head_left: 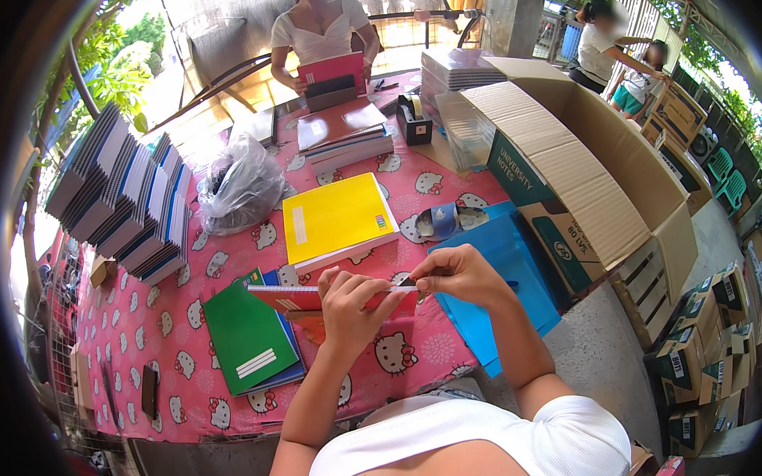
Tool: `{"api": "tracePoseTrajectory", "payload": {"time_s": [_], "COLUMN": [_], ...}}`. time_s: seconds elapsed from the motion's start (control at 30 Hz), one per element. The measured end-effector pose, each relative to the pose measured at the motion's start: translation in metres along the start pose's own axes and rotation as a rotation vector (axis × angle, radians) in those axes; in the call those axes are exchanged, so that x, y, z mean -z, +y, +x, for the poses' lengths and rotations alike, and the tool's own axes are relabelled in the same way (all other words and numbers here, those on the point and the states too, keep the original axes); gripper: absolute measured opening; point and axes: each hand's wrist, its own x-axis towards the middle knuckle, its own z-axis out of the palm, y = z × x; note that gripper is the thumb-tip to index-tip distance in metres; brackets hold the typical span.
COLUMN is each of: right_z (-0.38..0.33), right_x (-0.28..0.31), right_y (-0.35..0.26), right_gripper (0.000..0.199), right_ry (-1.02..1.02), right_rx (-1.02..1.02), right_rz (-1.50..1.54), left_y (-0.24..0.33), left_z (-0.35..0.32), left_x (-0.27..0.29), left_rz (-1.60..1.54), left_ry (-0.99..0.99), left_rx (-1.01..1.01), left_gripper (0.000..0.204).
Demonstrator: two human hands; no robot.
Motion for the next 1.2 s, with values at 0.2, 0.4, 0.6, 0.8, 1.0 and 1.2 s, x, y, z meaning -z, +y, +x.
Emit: {"api": "tracePoseTrajectory", "payload": {"time_s": [0.2,0.4,0.6,0.8,1.0,1.2], "right_z": [-0.001,0.001,0.002,-0.004,-0.01,-0.018], "right_x": [0.002,0.001,-0.001,-0.001,-0.003,-0.006], "right_y": [0.007,0.012,0.013,0.006,0.001,-0.002], "right_gripper": [0.015,0.015,0.014,0.02,0.024,0.023], "right_ry": [0.028,0.056,0.031,0.079,0.133,0.027], "right_rx": [-0.009,0.012,0.081,0.093,0.132,0.142], "right_rz": [0.027,0.041,0.073,0.111,0.039,-0.285], "left_y": [0.0,0.001,-0.001,0.001,0.014,0.01], "left_z": [0.0,0.0,0.0,-0.003,-0.011,-0.041], "left_x": [-0.001,0.0,0.0,-0.003,0.001,0.003], "left_rz": [-0.001,0.004,-0.019,-0.002,0.159,0.001], "left_ry": [-0.001,0.008,-0.003,-0.008,0.021,0.005], "left_rx": [0.007,-0.003,0.003,0.008,0.041,-0.01], "left_gripper": [0.018,0.018,0.017,0.014,0.015,0.016]}}
